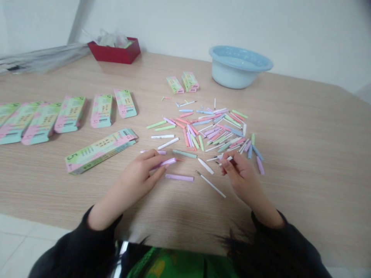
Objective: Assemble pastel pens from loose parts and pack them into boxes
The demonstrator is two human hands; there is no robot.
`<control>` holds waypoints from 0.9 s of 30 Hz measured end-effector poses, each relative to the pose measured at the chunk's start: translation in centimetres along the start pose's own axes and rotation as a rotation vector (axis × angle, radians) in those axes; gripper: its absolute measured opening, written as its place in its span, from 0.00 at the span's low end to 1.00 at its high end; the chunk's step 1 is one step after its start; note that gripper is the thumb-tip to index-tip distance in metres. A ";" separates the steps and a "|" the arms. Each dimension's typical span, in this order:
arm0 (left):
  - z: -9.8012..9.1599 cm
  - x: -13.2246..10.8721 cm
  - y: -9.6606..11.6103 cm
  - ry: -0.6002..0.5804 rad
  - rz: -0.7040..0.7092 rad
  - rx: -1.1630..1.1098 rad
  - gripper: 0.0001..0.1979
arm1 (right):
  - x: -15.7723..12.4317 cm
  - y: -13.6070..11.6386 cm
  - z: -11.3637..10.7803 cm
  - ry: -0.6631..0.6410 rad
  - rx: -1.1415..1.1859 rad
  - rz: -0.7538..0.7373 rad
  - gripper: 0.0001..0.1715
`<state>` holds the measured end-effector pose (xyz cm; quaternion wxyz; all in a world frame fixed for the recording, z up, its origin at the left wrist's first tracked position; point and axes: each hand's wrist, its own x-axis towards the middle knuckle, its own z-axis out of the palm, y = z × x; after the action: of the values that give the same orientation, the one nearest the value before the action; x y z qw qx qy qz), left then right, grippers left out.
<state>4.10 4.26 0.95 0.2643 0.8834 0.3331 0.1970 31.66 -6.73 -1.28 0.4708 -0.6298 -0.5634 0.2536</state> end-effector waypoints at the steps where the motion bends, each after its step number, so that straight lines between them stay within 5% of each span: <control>1: -0.4 0.5 -0.7 0.014 0.010 0.094 0.17 | -0.1 0.0 0.1 -0.018 -0.021 -0.007 0.11; 5: -0.2 2.3 -2.8 0.025 -0.023 0.381 0.17 | -0.3 0.0 0.6 -0.057 -0.116 -0.046 0.10; 10: 2.1 2.7 -2.3 -0.084 -0.106 0.502 0.17 | -0.3 0.1 0.8 -0.067 -0.229 -0.089 0.09; 27: 3.6 2.5 -2.4 -0.016 -0.125 0.426 0.11 | -0.8 -0.2 0.8 -0.101 -0.319 -0.170 0.08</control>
<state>6.62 6.32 -2.83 0.0861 0.8985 0.4191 0.0985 30.74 -7.32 -1.63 0.3559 -0.6332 -0.6704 0.1515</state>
